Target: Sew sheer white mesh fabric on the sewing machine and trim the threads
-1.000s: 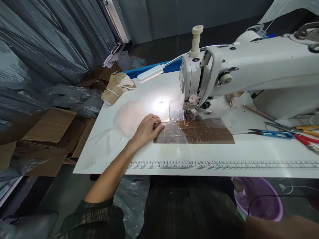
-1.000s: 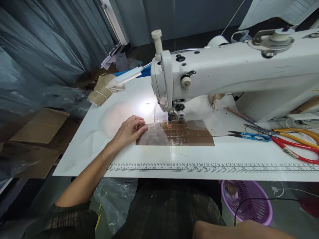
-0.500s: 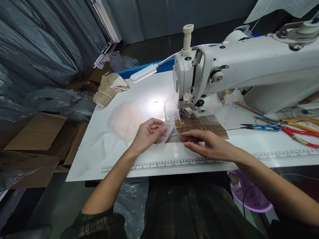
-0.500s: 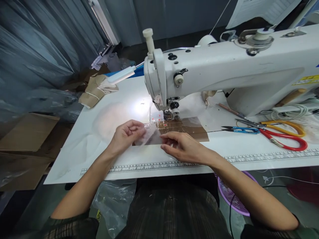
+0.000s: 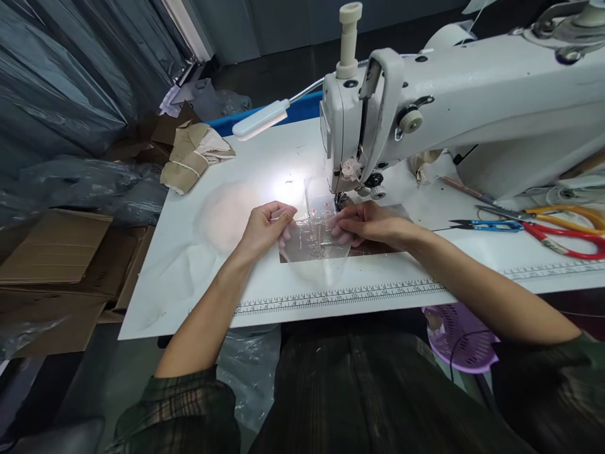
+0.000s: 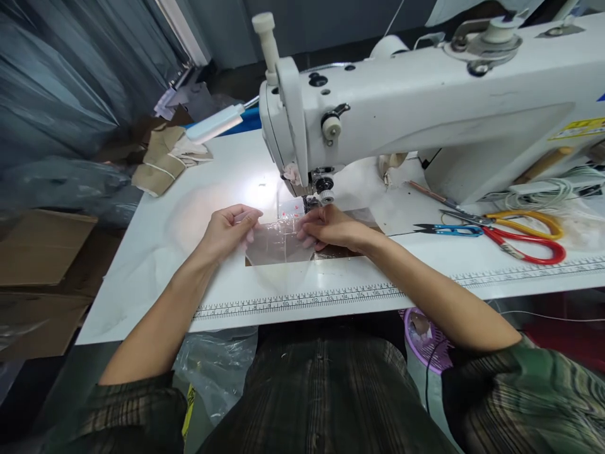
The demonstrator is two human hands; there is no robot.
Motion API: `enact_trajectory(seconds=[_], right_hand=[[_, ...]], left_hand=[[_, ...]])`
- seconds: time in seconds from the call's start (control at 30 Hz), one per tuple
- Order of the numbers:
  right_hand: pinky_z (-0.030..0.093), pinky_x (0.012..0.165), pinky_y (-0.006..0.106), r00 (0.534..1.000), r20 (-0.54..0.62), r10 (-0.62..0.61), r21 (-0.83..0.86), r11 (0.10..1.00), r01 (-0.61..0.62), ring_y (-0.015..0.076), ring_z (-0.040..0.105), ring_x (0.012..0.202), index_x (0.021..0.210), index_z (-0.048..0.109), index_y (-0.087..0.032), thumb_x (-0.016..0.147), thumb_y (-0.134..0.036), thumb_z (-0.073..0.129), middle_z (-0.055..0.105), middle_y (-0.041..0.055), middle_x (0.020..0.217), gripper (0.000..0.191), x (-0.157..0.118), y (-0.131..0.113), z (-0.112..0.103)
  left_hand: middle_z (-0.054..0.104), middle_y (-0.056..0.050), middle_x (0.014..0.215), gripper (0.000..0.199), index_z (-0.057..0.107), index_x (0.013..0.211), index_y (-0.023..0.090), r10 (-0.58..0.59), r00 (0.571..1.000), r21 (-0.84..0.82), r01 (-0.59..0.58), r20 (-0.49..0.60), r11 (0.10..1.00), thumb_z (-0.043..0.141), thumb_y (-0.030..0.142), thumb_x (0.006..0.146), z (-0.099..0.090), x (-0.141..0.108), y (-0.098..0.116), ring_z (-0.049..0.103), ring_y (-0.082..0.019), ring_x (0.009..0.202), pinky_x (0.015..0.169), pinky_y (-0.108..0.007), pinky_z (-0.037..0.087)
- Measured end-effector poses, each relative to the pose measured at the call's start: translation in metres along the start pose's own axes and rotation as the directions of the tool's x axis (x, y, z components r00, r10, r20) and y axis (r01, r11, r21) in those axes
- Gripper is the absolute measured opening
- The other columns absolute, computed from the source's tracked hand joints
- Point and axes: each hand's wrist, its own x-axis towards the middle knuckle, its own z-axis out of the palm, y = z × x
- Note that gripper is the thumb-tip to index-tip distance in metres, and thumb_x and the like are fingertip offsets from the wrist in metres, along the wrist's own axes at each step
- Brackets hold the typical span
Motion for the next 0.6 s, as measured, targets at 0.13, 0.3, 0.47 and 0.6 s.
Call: enact_trajectory(seconds=[0.13, 0.3, 0.47, 0.6], right_hand=[[0.059, 0.053, 0.019, 0.999, -0.018, -0.048, -0.071, 0.996, 0.046, 0.0155, 0.072, 0.079, 0.106, 0.068, -0.013, 0.091, -0.028, 0.064, 0.074, 0.0122, 0.100, 0.022, 0.002, 0.003, 0.001], [0.057, 0.053, 0.023, 0.998, -0.029, -0.058, -0.154, 0.987, 0.053, 0.0147, 0.069, 0.073, 0.109, 0.067, -0.014, 0.092, -0.034, 0.063, 0.074, 0.0099, 0.094, 0.027, -0.002, 0.002, 0.005], [0.045, 0.049, 0.023, 0.990, -0.013, -0.140, -0.366, 0.922, 0.126, 0.0101, 0.057, 0.056, 0.108, 0.069, -0.016, 0.092, -0.033, 0.061, 0.065, -0.0002, 0.068, 0.025, -0.007, 0.000, 0.007], [0.045, 0.051, 0.024, 0.990, 0.020, -0.140, -0.362, 0.922, 0.137, 0.0105, 0.058, 0.056, 0.111, 0.068, -0.016, 0.092, -0.037, 0.062, 0.065, -0.0006, 0.068, 0.029, -0.008, -0.001, 0.004]], left_hand=[[0.070, -0.005, 0.072, 0.028, 0.070, 0.085, 0.018, -0.005, 1.000, -0.019, 0.005, 0.013, 1.000, 0.072, 0.046, 0.084, 0.003, 0.001, -0.006, 0.055, -0.009, 0.047, 0.039, -0.024, 0.042], [0.066, -0.002, 0.069, 0.035, 0.070, 0.098, 0.019, 0.032, 0.998, 0.146, -0.039, 0.049, 0.989, 0.079, 0.046, 0.076, 0.004, -0.005, -0.004, 0.054, -0.011, 0.054, 0.044, -0.023, 0.041], [0.058, 0.004, 0.061, 0.028, 0.073, 0.095, 0.021, 0.132, 0.989, 0.371, -0.148, 0.069, 0.917, 0.080, 0.039, 0.075, 0.009, -0.010, -0.006, 0.044, -0.009, 0.053, 0.052, -0.024, 0.039], [0.056, 0.004, 0.060, 0.026, 0.074, 0.095, 0.020, 0.127, 0.990, 0.410, -0.140, 0.060, 0.901, 0.078, 0.037, 0.076, 0.007, -0.011, -0.008, 0.048, -0.011, 0.056, 0.055, -0.026, 0.040]])
